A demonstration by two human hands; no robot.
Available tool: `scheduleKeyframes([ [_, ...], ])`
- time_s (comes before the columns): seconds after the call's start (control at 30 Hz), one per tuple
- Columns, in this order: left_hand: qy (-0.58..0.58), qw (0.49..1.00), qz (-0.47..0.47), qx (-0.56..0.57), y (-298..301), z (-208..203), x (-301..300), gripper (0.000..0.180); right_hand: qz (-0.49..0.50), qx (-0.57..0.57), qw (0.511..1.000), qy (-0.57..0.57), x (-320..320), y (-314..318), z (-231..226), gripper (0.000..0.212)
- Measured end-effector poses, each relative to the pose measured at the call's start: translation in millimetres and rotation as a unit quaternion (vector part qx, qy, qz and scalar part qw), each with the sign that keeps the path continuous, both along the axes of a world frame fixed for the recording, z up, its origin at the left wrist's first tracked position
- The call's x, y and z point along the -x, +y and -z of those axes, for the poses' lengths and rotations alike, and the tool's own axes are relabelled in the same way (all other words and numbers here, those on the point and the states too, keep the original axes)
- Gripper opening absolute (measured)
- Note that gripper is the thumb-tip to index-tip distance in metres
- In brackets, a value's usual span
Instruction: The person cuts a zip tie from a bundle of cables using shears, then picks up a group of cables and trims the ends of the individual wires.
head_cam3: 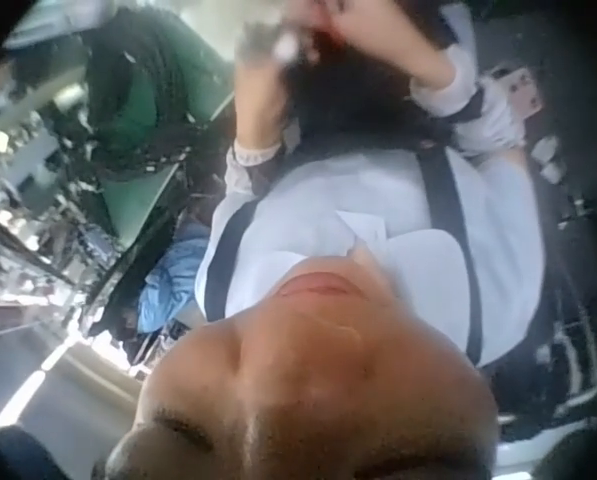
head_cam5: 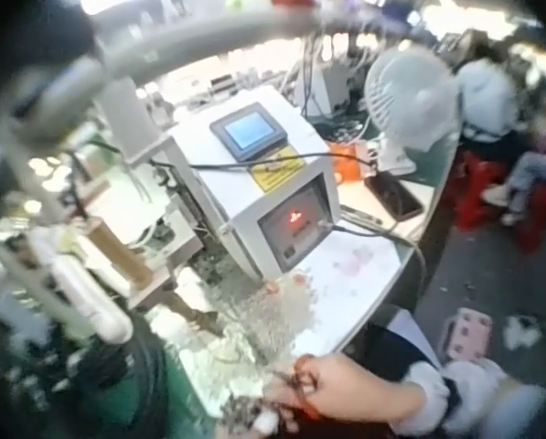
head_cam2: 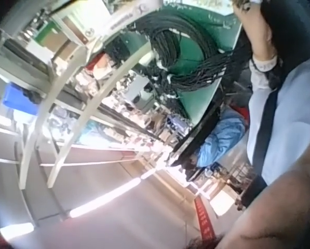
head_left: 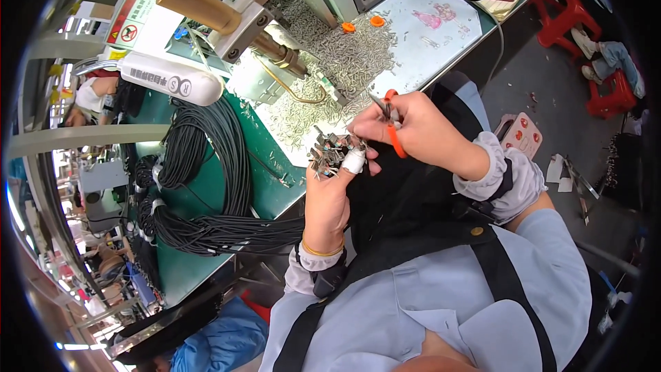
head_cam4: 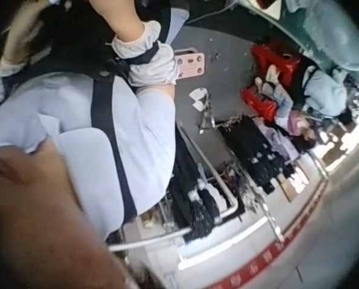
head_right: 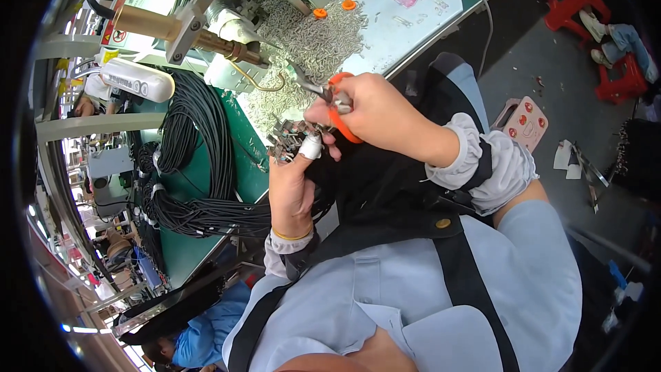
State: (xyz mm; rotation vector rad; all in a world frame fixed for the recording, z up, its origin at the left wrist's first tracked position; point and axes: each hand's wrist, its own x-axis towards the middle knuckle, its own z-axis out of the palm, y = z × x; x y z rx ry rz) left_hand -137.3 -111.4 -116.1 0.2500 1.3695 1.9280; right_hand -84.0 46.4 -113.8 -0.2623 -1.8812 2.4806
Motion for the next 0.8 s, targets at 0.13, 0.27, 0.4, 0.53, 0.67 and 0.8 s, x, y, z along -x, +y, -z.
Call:
scheduleKeyframes([
  [0.13, 0.018, 1.0, -0.003, 0.024, 5.5, -4.4, -2.1, 0.02, 0.031, -0.043, 0.998, -0.04, -1.3, -8.7, -1.0, 0.019],
  [0.27, 0.021, 0.999, -0.023, 0.043, 3.4, -5.9, -2.2, 0.021, 0.226, -0.455, 0.826, 0.244, 3.1, -10.8, 22.1, 0.023],
  [0.4, -0.037, 0.999, -0.016, -0.014, -3.4, -2.2, 3.6, 0.021, 0.173, -0.56, 0.714, 0.383, -7.5, -7.2, 13.9, 0.025],
  [0.53, -0.031, 0.999, -0.009, -0.026, -3.5, -1.9, 1.4, 0.022, 0.165, -0.587, 0.695, 0.381, -8.2, -2.7, 19.6, 0.025],
  [0.67, 0.035, 0.998, -0.049, 0.014, -2.3, 0.3, -4.8, 0.021, 0.15, -0.599, 0.7, 0.359, -12.7, -2.2, 22.2, 0.021],
  [0.8, 0.122, 0.987, -0.092, 0.056, -2.1, 5.3, -10.9, 0.021, 0.151, -0.571, 0.73, 0.344, -13.5, -5.9, 31.4, 0.019],
])
